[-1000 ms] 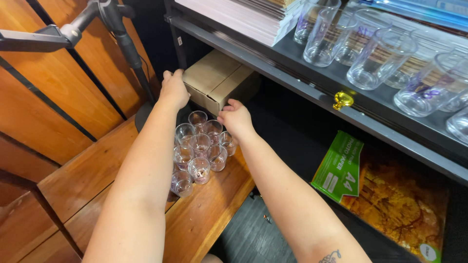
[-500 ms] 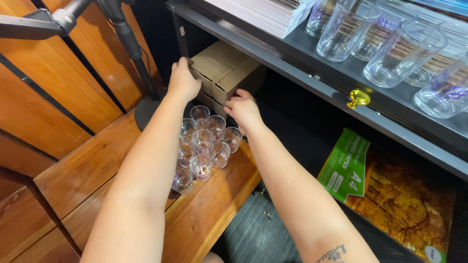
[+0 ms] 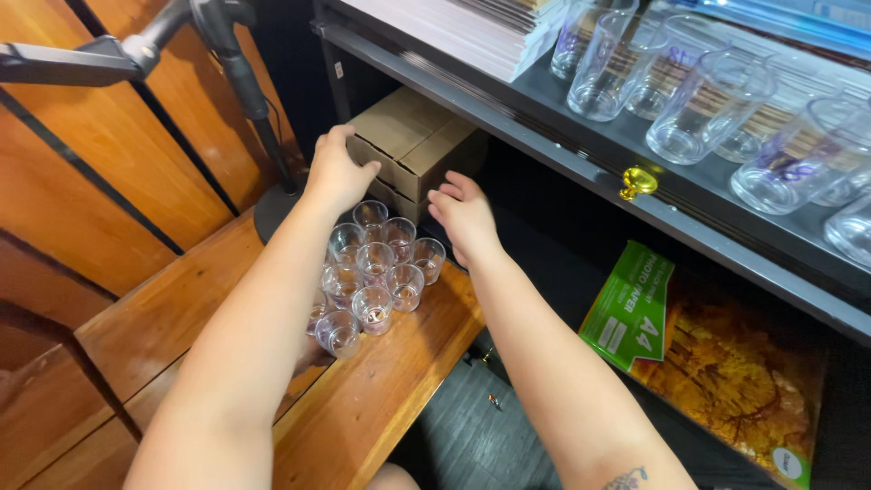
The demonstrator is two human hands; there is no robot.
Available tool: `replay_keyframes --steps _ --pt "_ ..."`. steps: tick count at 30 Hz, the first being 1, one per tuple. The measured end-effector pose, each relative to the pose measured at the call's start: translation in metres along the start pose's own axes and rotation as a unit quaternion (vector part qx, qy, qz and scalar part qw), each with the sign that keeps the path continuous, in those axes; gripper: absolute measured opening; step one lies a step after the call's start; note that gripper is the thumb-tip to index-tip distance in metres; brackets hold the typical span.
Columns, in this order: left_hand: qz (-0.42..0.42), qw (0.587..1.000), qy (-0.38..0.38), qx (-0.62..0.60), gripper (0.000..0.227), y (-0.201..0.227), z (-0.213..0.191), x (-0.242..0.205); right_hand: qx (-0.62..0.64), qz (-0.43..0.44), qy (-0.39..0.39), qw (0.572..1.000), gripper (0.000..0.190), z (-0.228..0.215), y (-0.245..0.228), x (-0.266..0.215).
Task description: The person takes small clear glasses from a wooden table and places them into a black cabinet shelf. The person handles the glasses one by one, arranging them in a row on the shelf next to a green package.
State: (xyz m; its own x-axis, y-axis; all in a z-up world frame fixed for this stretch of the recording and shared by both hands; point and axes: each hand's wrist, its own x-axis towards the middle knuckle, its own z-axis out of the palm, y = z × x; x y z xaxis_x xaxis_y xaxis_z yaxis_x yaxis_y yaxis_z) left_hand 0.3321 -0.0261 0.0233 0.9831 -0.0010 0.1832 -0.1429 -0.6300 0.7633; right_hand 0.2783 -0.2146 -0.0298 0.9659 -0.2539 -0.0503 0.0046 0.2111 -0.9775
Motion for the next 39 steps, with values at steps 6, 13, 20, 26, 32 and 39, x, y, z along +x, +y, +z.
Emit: replay_keyframes --steps 6,13,20,26,32,39 --pt "0.142 0.971 0.064 -0.182 0.047 0.019 -0.038 -0.135 -0.007 -0.018 0.026 0.999 0.048 -0.032 -0.012 -0.074" --pt "0.02 0.961 0.104 -0.257 0.041 -0.072 -0.022 -0.242 -0.012 -0.001 0.002 1.0 0.028 -0.052 0.034 -0.145" --pt "-0.048 0.934 0.153 -0.318 0.031 -0.145 0.026 -0.279 -0.034 -0.002 -0.035 0.999 0.022 -0.029 0.085 -0.194" --pt "-0.023 0.944 0.189 -0.268 0.036 -0.162 0.042 -0.281 -0.084 -0.017 -0.074 0.994 0.032 -0.011 0.14 -0.202" --pt "-0.026 0.948 0.169 -0.269 0.053 -0.158 0.051 -0.283 -0.105 -0.04 -0.102 0.988 0.055 0.011 0.147 -0.211" --pt "0.018 0.981 0.125 -0.151 0.074 -0.144 0.042 -0.288 -0.147 -0.089 -0.098 0.98 0.064 0.032 0.147 -0.214"
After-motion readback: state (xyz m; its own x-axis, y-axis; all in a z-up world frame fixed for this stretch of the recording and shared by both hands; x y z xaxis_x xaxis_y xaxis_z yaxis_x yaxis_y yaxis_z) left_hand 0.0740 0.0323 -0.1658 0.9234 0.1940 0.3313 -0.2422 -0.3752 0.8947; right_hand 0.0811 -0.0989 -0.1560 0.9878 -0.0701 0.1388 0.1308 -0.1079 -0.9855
